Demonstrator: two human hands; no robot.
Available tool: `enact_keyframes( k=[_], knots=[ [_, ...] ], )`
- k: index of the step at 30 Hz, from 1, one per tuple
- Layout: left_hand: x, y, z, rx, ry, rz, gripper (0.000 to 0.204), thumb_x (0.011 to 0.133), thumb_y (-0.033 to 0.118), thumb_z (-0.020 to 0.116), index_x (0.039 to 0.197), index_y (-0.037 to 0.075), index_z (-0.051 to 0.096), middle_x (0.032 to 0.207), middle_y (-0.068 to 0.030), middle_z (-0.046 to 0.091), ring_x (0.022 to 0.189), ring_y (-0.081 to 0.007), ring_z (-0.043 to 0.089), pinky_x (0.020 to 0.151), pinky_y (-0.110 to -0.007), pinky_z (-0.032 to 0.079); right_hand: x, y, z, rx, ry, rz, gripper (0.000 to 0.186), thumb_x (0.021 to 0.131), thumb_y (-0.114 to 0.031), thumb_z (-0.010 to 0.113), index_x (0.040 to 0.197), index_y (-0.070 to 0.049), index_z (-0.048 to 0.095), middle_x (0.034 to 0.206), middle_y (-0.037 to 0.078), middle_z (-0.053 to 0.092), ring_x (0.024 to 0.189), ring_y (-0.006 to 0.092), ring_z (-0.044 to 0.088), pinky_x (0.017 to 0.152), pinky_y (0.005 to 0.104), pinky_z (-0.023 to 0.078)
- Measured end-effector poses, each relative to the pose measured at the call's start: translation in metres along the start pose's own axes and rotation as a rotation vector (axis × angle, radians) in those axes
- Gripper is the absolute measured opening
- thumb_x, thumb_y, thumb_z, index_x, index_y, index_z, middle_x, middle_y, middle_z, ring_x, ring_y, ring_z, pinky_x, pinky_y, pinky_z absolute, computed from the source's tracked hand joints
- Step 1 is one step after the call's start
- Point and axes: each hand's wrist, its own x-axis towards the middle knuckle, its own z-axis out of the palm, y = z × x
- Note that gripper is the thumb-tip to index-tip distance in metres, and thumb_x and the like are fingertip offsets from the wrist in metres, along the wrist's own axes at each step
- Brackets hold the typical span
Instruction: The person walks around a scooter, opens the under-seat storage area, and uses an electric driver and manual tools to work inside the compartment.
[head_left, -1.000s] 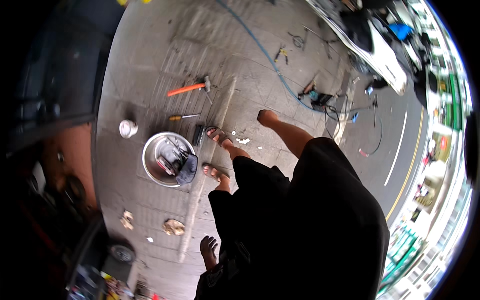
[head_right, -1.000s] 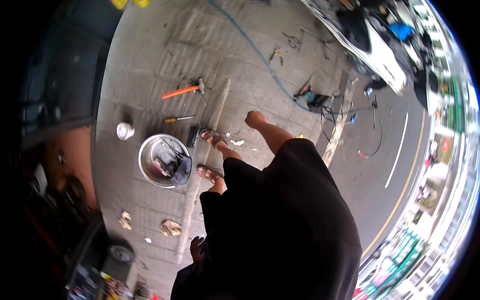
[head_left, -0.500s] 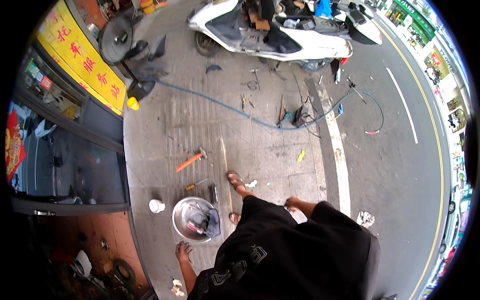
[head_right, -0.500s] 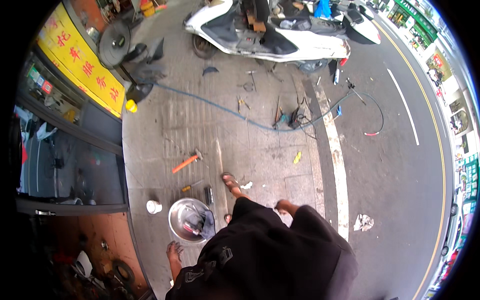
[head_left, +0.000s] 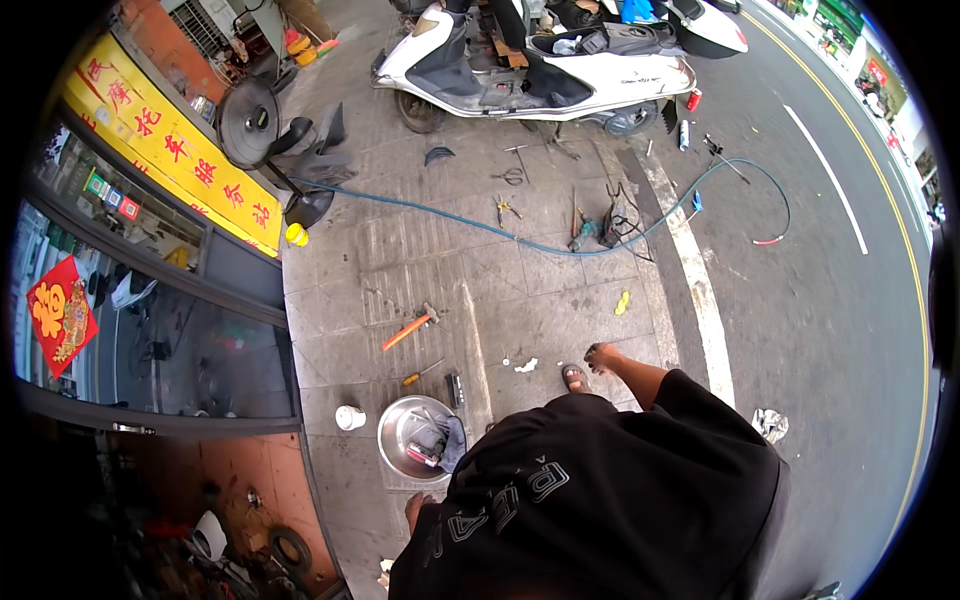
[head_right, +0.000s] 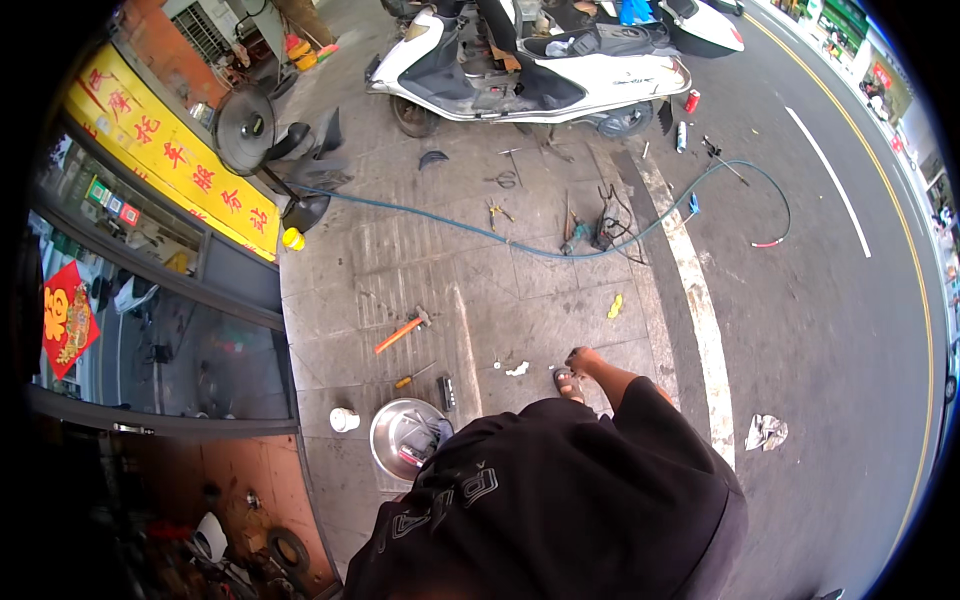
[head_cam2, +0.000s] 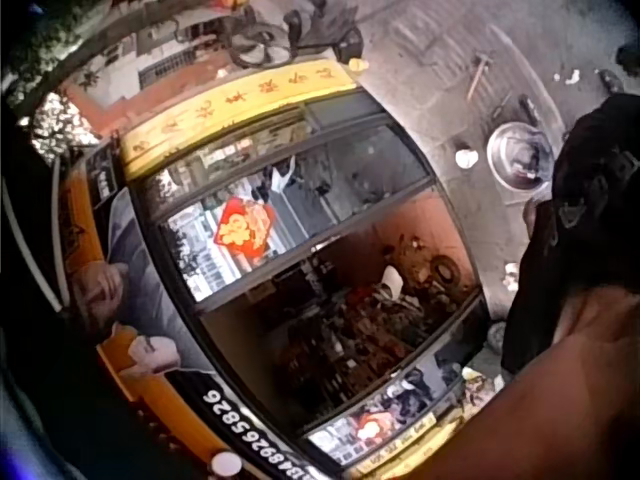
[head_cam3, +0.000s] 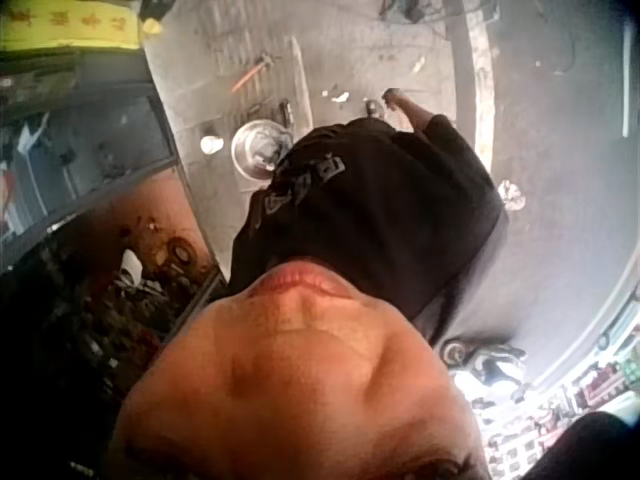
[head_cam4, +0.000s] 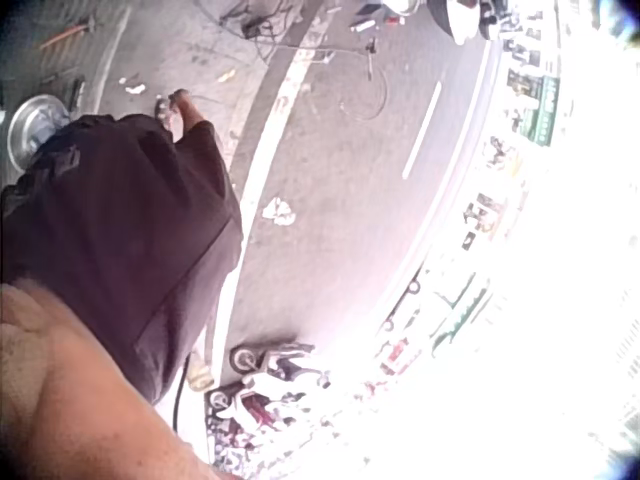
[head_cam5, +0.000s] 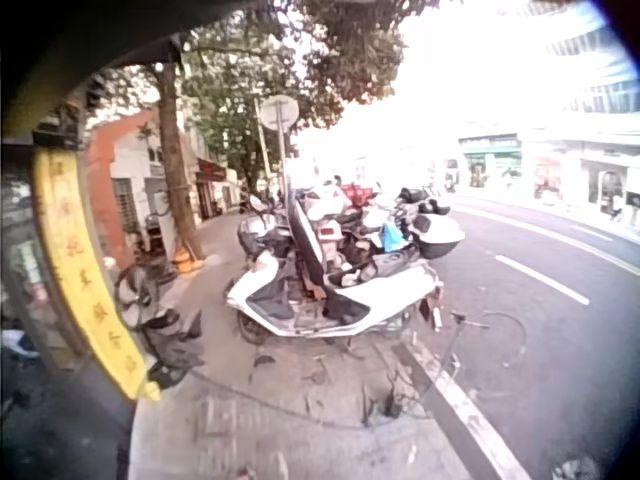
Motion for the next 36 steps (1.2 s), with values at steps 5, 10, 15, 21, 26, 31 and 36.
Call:
enact_keyframes(
  k=[5,10,15,21,26,31,36],
  knots=[
    [-0.027,-0.006,0.028,0.792,-0.206,0.677,0.031,0.083,0.013,0.059,0.106,-0.006,0.051,0.093,-0.0186,0.058,0.084,-0.0258,0.062,0.071,-0.035,0.052,-0.001,-0.05,-0.025,0.212,-0.064,-0.17,0.026,0.083,-0.024,0.059,0.101,-0.005,0.06,0.079,0.006,0.064,0.064,0.0162,0.062,0.054,0.0305,0.051],
    [-0.041,0.012,0.167,0.436,0.031,0.023,0.025,0.084,0.018,0.056,0.104,0.004,0.055,0.094,-0.0125,0.062,0.083,-0.0247,0.062,0.071,-0.039,0.052,0.007,0.01,-0.055,0.313,-0.106,-0.094,0.023,0.085,-0.02,0.056,0.103,-0.006,0.058,0.08,0.007,0.063,0.062,0.0184,0.062,0.051,0.0317,0.048],
    [-0.038,0.025,0.239,0.342,-0.103,0.12,0.024,0.081,0.017,0.062,0.1,0.004,0.057,0.087,-0.011,0.065,0.074,-0.0242,0.064,0.061,-0.035,0.051,0.014,0.073,-0.086,0.206,-0.057,0.051,0.025,0.081,-0.018,0.061,0.101,-0.003,0.059,0.076,0.009,0.063,0.058,0.019,0.061,0.046,0.0319,0.048],
    [-0.005,0.014,0.26,0.414,-0.199,0.041,0.027,0.08,0.019,0.062,0.103,0.006,0.057,0.089,-0.0109,0.064,0.074,-0.0255,0.064,0.061,-0.04,0.052,0.008,0.105,-0.128,0.321,0.073,0.122,0.018,0.085,-0.02,0.056,0.094,-0.005,0.059,0.074,0.007,0.063,0.057,0.0173,0.061,0.05,0.0316,0.047],
    [0.01,0.012,0.274,0.531,-0.178,-0.049,0.028,0.081,0.02,0.061,0.106,0.008,0.055,0.087,-0.0106,0.064,0.071,-0.0254,0.062,0.06,-0.04,0.052,0.018,0.124,-0.136,0.343,0.205,0.081,0.027,0.088,-0.029,0.052,0.096,-0.003,0.058,0.076,0.009,0.065,0.06,0.0168,0.062,0.049,0.0315,0.049],
    [-0.004,0.025,0.289,0.608,-0.214,-0.037,0.026,0.079,0.018,0.062,0.102,0.008,0.054,0.085,-0.0107,0.063,0.07,-0.0245,0.062,0.06,-0.039,0.051,0.023,0.119,-0.119,0.421,0.197,0.059,0.037,0.089,-0.037,0.051,0.099,-0.002,0.06,0.078,0.009,0.065,0.061,0.0175,0.063,0.051,0.0308,0.05],
    [-0.014,0.04,0.28,0.642,-0.222,-0.016,0.024,0.078,0.016,0.062,0.099,0.008,0.054,0.083,-0.0109,0.063,0.068,-0.0236,0.062,0.061,-0.038,0.051,0.002,0.104,-0.103,0.432,0.148,0.09,0.033,0.086,-0.033,0.055,0.099,-0.003,0.061,0.075,0.008,0.064,0.06,0.0163,0.062,0.05,0.0303,0.05]
  ],
)
